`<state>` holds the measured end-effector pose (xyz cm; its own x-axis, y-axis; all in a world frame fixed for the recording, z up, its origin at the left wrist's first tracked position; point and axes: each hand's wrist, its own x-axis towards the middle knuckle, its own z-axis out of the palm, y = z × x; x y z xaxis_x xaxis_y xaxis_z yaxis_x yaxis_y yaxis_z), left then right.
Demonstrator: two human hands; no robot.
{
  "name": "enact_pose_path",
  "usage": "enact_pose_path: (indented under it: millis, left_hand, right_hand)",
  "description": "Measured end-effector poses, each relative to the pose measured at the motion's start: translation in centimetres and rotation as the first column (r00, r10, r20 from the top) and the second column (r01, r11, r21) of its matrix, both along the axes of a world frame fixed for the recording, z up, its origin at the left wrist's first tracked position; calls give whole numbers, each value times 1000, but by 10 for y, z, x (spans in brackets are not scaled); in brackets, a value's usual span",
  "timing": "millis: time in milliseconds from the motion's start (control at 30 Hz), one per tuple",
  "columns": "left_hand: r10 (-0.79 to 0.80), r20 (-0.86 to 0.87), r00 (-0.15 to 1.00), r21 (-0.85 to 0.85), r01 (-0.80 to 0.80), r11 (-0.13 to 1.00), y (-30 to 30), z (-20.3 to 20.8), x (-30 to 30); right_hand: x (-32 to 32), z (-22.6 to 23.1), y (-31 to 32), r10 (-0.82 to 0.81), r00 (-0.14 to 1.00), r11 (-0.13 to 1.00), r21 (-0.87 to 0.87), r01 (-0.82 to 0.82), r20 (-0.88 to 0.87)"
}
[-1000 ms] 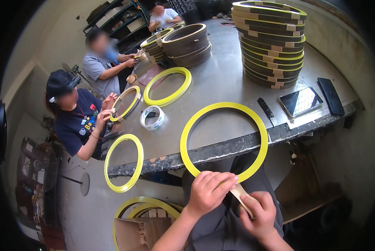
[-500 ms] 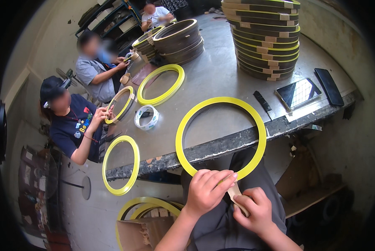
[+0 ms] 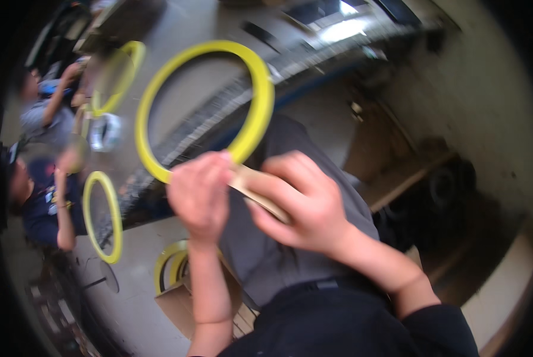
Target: Manual application of adhesive strips and tape to circular wooden speaker components.
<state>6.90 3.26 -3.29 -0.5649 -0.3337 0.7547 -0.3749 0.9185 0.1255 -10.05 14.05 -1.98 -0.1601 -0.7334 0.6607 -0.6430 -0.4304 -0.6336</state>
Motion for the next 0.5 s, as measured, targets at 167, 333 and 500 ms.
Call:
enact_pose_path:
  millis: [167,333,500]
  left_hand:
    - [-4,4,1000,45,4,999,-5,-6,-10]
    - [-24,-25,999,82,26,996,1,-10,-13]
    - [-33,15,999,100,31,995,3,-7,-3]
  right_hand:
    - [-10,-9,-19,-40,999,998,-51,40,-3]
    - [-14,-5,-23,-66,997,996,-58,64,-45]
    - [-20,4,-20,-100,991,995,-5,100,-93]
